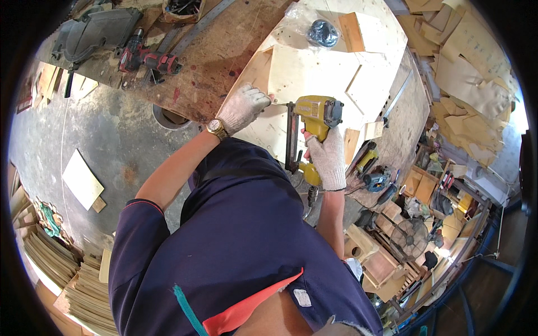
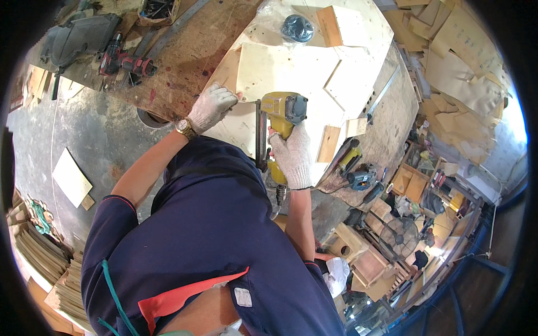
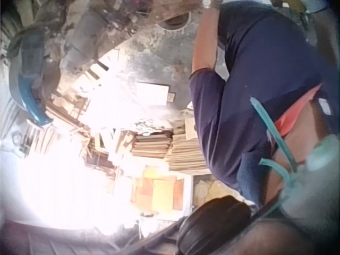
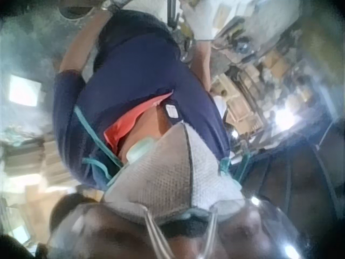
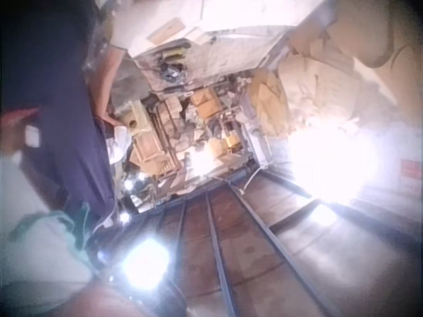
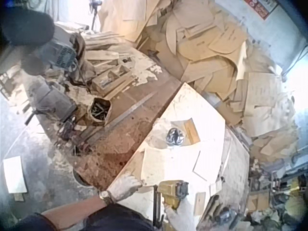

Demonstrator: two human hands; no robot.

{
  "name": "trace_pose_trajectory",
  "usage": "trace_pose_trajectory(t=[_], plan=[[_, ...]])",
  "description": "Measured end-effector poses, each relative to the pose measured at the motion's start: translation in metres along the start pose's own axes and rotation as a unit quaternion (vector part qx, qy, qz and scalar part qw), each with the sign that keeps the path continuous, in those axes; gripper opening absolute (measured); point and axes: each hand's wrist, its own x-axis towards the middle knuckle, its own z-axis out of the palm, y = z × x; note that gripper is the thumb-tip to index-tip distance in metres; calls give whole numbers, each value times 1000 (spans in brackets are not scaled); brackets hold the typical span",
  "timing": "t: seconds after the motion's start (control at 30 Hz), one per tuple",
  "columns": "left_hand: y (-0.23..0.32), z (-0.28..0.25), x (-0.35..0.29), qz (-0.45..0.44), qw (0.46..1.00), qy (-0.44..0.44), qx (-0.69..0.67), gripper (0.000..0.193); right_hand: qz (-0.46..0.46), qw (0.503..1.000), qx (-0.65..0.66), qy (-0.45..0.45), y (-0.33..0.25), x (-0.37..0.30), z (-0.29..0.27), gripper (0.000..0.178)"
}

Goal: The person assembles small wooden boxes by aligning cut pieces on a workbench and fastening them with a pneumatic nail gun. They repeatedly pick up pieces, position them, and drive nails to join the components into box shapes.

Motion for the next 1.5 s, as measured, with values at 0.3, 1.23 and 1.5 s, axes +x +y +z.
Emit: trace_pose_trajectory(t=[0.3, 1.23, 1.5], plan=[[-1, 0, -2, -23, 999, -19, -18, 31, 1, 1000, -2, 19, -14, -4, 8, 35], [-27, -3, 37, -355, 901, 11, -249, 88, -81, 991, -104, 17, -3, 1, 39, 35], [-23, -5, 38, -366, 897, 29, -247, 88, -77, 989, -118, 35, -7, -3, 28, 36]])
